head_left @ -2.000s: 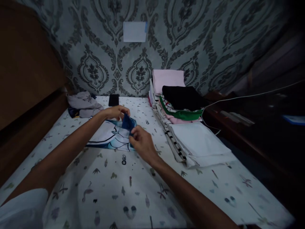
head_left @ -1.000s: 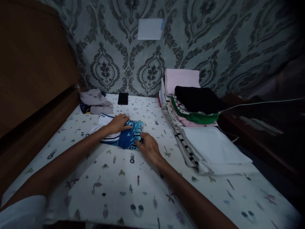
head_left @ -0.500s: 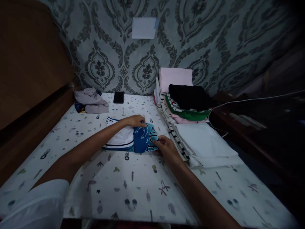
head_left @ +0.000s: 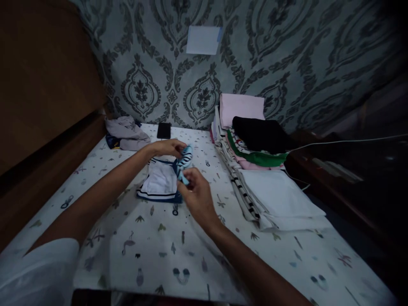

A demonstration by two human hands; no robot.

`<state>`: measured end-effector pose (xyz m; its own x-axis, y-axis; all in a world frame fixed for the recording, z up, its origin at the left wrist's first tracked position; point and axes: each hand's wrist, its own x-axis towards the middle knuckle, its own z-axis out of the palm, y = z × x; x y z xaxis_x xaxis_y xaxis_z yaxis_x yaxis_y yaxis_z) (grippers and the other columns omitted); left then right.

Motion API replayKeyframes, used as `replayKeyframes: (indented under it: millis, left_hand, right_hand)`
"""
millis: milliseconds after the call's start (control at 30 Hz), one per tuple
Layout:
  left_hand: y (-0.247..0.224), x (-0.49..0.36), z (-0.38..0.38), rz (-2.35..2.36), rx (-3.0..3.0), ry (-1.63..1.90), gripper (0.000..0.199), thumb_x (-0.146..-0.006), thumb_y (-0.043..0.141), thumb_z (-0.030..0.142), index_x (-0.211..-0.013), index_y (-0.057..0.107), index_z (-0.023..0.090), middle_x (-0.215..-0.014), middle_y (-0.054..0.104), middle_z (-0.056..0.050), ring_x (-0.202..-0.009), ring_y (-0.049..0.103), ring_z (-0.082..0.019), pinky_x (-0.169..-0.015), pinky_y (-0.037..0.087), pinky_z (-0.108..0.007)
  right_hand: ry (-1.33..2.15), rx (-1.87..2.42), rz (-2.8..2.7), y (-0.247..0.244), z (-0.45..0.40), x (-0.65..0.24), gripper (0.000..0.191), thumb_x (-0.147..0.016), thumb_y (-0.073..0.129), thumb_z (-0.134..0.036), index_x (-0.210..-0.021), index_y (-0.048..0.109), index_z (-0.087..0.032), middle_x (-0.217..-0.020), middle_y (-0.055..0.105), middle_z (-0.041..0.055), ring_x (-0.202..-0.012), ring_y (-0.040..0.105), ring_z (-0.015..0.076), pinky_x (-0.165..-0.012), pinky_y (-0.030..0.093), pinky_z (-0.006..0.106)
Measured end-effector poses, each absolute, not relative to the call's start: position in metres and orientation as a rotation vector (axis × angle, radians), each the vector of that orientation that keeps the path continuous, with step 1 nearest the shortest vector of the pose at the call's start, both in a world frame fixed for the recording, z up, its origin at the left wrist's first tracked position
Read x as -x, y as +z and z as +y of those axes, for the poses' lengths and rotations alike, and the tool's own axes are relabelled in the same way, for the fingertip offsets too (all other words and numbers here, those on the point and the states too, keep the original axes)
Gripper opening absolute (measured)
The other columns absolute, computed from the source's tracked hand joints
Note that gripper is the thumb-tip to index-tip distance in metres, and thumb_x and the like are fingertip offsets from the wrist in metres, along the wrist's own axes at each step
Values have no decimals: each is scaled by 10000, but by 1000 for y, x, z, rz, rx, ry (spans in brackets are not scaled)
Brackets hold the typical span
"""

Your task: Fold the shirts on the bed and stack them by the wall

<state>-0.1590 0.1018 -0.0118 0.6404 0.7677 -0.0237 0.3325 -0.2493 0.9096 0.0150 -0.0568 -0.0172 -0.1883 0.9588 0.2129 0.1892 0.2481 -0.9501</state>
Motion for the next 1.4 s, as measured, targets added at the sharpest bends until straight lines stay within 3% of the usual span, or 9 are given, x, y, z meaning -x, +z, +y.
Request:
replayKeyframes:
  millis: [267,433,567,700,867,1000,1133,1233,1400]
  left_hand:
    - [-46,251,55,1139,-1322,804,185,-637,652,148,-822,663,149,-699,617,0,-542,511,-96,-490,387,-192]
    - [-43,252,49,1503,-1437,989,168,-819,550,218,-921,670,159,-772,644,-33,-665,590,-152,-589,478,-246]
    - [-27,233,32,1549,-1935,1149,238,-889,522,268,-1032,684,168,-1020,697,-72,-975,625,-211,-866,502,-317]
    - [-30,207,14,1083,-2349,577,434,-1003,391,422,-1296,635,216,-1373,633,-90,-1257,571,-220,-1080,395,-332]
    - [-62,197,35,1237,-2436,170,559,-1035,294,488,-1553,343,283,-1654,282,-42,-1540,185,-232,-1228,45,-497]
    - [-74,201,65,1396,-2461,90,551,-1047,204,486,-1546,346,298,-1671,235,-36,-1546,156,-234,-1212,65,-542]
    - [-76,207,76,1465,-2492,297,553,-1032,253,481,-1434,509,201,-1561,449,-111,-1451,362,-257,-1174,237,-464]
    - [-72,212,73,1395,-2502,489,545,-1008,291,494,-1207,653,138,-1271,658,-149,-1219,555,-263,-1046,389,-387]
    - [-56,215,70,1298,-2324,361,517,-849,528,608,-1076,656,162,-1077,689,-94,-983,619,-249,-862,449,-321]
  right_hand:
    - [698,1150,-2407,-40,-58,75,296,-841,517,-130,-1105,603,-232,-1046,692,38,-882,633,212,-742,439,317]
    - [567,1160,-2555,-40,-61,81,257,-900,513,-161,-1127,622,-214,-1084,697,62,-899,652,225,-733,463,331]
    - [453,998,-2519,-37,-64,66,239,-977,495,-283,-1137,641,-184,-1073,692,86,-977,630,234,-850,486,363]
    - [376,792,-2629,-54,-65,48,518,-1016,446,-424,-1420,493,-104,-1462,531,172,-1386,420,299,-1175,280,514]
    - [601,773,-2857,-71,-68,44,763,-1020,346,-558,-1576,223,-51,-1661,196,165,-1554,91,261,-1264,18,511]
    - [657,734,-2857,-70,-79,46,740,-1012,401,-522,-1569,245,-61,-1666,173,173,-1558,46,258,-1264,18,513]
    - [745,589,-2603,-68,-90,25,482,-1032,388,-380,-1459,451,-167,-1574,410,128,-1482,310,230,-1209,275,459]
    - [711,1011,-2168,-67,-82,2,401,-1035,324,-357,-1315,553,-182,-1293,601,137,-1223,535,241,-1033,455,438]
    - [650,1580,-2189,-59,-56,0,368,-882,579,-470,-1048,629,-146,-1075,607,157,-1083,535,327,-977,430,520]
